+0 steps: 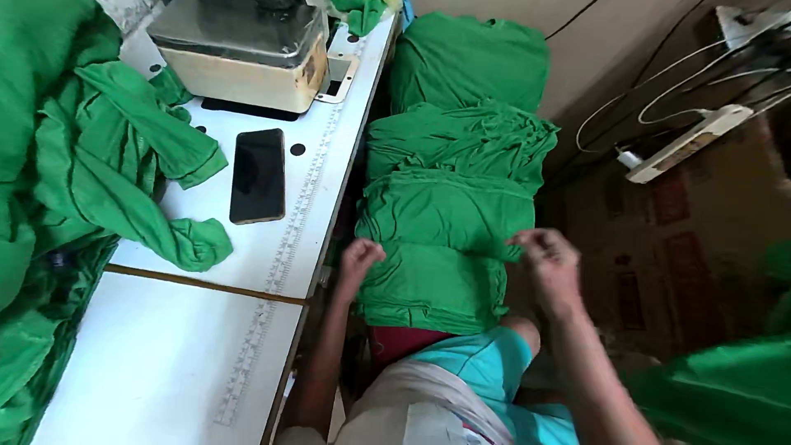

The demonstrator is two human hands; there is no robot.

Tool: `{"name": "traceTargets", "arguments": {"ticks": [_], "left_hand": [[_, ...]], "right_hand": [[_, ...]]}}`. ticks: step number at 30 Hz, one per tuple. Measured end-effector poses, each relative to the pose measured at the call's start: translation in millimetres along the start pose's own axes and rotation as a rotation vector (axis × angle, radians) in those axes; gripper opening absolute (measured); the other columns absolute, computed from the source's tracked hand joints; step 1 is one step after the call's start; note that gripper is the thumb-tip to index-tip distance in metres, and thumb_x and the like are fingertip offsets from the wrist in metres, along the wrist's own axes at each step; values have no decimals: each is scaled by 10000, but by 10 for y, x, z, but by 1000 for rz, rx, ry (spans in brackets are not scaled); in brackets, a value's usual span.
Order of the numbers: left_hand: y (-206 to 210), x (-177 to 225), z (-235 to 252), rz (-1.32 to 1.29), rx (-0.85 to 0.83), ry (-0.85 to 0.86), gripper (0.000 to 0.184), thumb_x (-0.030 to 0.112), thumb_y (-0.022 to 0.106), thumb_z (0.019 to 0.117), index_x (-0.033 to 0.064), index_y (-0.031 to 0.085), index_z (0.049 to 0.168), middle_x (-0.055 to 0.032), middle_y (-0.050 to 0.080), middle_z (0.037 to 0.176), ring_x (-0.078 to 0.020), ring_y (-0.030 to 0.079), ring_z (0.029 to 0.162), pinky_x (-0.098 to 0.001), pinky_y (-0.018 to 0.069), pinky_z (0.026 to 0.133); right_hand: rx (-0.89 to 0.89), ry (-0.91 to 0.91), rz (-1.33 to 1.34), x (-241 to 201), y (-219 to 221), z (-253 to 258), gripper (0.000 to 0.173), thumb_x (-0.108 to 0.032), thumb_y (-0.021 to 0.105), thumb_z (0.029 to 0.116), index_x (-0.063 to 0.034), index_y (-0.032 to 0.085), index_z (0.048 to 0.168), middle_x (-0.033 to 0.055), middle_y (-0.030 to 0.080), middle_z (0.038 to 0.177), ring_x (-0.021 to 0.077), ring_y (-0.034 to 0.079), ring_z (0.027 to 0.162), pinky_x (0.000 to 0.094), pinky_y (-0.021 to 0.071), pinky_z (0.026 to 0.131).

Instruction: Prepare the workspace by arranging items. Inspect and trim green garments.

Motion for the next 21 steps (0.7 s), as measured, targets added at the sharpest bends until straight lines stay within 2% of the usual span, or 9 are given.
{"name": "traceTargets", "arguments": {"ticks": [1,3,5,7,9,14,17,19,21], "left_hand": [[39,-62,-135,93,-109,-39,243,129,670,965,-63,647,1112,-131,699,1027,-183,678,962,-370,570,872],[88,-132,-363,309,-285,-97,388,159,743,912,-46,622,1219,-189,649,1210,-271,612,1170,-430,511,1001],[127,-182,-513,493,-338,-122,311,150,703,950,-35,669,1198,-224,632,1277,-363,545,1283,-496,418,1119],[166,-201,-571,561,-272,-115,199,114,631,991,-24,722,1102,-212,667,1217,-366,568,1250,-490,419,1113],[187,-188,-577,552,-201,-135,211,124,587,1013,-20,712,1104,-195,677,1198,-320,596,1222,-455,451,1088],[354,-133,-578,517,-75,-37,261,121,454,1069,-59,602,1187,-217,652,1162,-312,638,1123,-460,507,1002],[468,-69,-543,666,-69,35,289,146,605,1011,-60,621,1213,-219,672,1166,-370,613,1175,-538,397,1102],[490,-44,-482,846,-44,-24,352,39,662,920,-39,620,1261,-211,684,1183,-395,605,1204,-586,336,1133],[427,-98,-414,899,41,-99,440,-54,660,856,-27,605,1293,-218,659,1245,-408,583,1233,-606,346,1115]], "right_hand": [[-129,-17,-22,69,184,-110,266,-142,547,1036,64,636,1179,130,704,1035,94,601,708,291,519,636],[-284,-19,-30,160,519,-315,223,-123,604,998,47,682,1119,127,703,1013,110,612,758,302,529,684],[-378,28,-18,244,786,-496,224,-148,667,963,12,687,1119,114,689,1054,119,601,807,298,514,721],[-488,73,-123,251,966,-617,330,-194,721,940,-19,668,1215,153,661,1200,221,654,986,401,559,849],[-541,100,-263,233,1103,-705,330,-208,705,955,-53,683,1246,165,635,1276,282,658,1109,479,553,948],[-364,97,-347,104,1285,-784,359,-310,685,976,-56,685,1231,177,645,1229,327,678,1042,524,567,867],[-228,-21,-326,25,1333,-803,213,-123,642,973,4,712,1129,194,685,1131,339,707,958,530,581,808],[-45,-202,-265,11,1275,-805,158,-9,630,914,33,713,1041,185,698,1032,303,713,866,473,602,729],[100,-332,-289,11,1071,-738,164,34,618,888,48,709,1025,189,702,1007,291,716,835,442,609,698]]}}
Point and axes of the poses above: each hand's wrist, its own z-axis towards the middle knuckle, its own y-axis out of the palm, x = y × z, the point moved 1 cm from there along z, towards the middle knuckle
